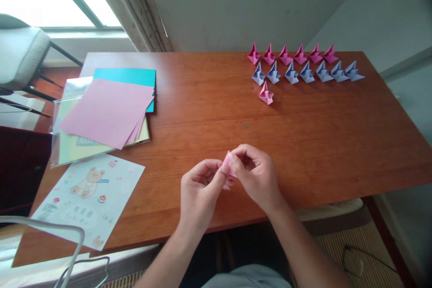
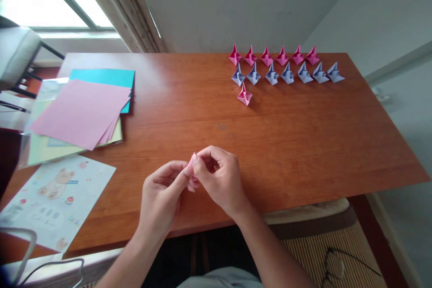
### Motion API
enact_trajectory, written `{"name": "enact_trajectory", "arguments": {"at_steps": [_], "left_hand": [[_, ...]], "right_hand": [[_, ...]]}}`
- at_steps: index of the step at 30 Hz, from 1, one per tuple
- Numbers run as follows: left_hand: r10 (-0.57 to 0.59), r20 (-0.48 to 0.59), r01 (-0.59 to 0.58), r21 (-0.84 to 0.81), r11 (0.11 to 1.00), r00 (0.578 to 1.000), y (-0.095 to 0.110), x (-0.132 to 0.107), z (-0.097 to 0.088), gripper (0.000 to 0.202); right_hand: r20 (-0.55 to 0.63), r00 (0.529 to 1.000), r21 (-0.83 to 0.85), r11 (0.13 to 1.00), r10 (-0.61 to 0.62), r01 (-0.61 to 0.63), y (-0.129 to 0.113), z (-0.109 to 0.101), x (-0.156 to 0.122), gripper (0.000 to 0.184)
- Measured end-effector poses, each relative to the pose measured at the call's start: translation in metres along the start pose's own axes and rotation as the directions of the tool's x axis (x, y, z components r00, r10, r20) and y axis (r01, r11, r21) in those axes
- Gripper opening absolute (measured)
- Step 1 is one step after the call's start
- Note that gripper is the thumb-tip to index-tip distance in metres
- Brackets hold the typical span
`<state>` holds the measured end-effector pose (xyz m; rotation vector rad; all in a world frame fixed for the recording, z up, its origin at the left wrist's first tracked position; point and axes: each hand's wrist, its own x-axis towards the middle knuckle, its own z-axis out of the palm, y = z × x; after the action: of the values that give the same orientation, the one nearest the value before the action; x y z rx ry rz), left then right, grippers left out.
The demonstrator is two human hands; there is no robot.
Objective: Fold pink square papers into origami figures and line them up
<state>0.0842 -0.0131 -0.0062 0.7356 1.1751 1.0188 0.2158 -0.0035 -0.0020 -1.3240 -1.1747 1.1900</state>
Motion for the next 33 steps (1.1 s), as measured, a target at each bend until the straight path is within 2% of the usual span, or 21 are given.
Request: {"name": "enact_trajectory", "arguments": {"at_steps": [4,7,10,12,15,22,25,30,33], "left_hand": [[-0.008,0.012,0.009,-0.019,1.0,1.0,0.0,0.0,0.001,0.019],[-0.008,0.026,0.008,-0.019,1.0,1.0,0.001,-0.001,0.002,0.017],[-0.014,0.048,0.014,0.001,1.0,0.999,0.003,-0.003,0.003,0.018],[-0.024,0.067,0.023,0.022,0.999,0.997,0.004,-0.003,0.003,0.019],[-0.033,0.087,0.028,0.053,0.998,0.996,0.006,-0.003,0.002,0.019],[-0.056,0.135,0.047,0.071,0.996,0.989,0.008,0.001,-0.001,0.02],[-0.05,0.106,0.041,0.079,0.996,0.993,0.008,0.002,-0.002,0.019],[0.002,0.058,-0.007,0.085,0.996,0.998,0.01,0.001,-0.003,0.016],[0.034,0.041,-0.038,0.094,0.995,0.999,0.011,0.002,-0.003,0.016]], "right_hand": [[-0.013,1.0,0.048,0.998,0.027,-0.026,0.002,0.004,-0.001,0.026],[-0.021,0.997,0.169,0.983,0.073,-0.068,0.005,0.007,0.0,0.027],[0.066,0.99,0.338,0.93,0.126,-0.141,0.01,0.005,0.002,0.024],[0.155,0.978,0.38,0.906,0.137,-0.187,0.011,0.002,0.004,0.021],[0.185,0.973,0.354,0.915,0.137,-0.196,0.011,-0.002,0.006,0.019],[0.109,0.99,0.239,0.965,0.087,-0.112,0.012,-0.004,0.006,0.023],[0.14,0.987,0.175,0.979,0.084,-0.108,0.01,-0.007,0.007,0.026],[0.181,0.982,0.04,0.997,0.052,-0.06,0.005,-0.013,0.005,0.04],[0.221,0.975,-0.028,1.0,-0.005,0.012,0.002,-0.013,0.003,0.036]]}}
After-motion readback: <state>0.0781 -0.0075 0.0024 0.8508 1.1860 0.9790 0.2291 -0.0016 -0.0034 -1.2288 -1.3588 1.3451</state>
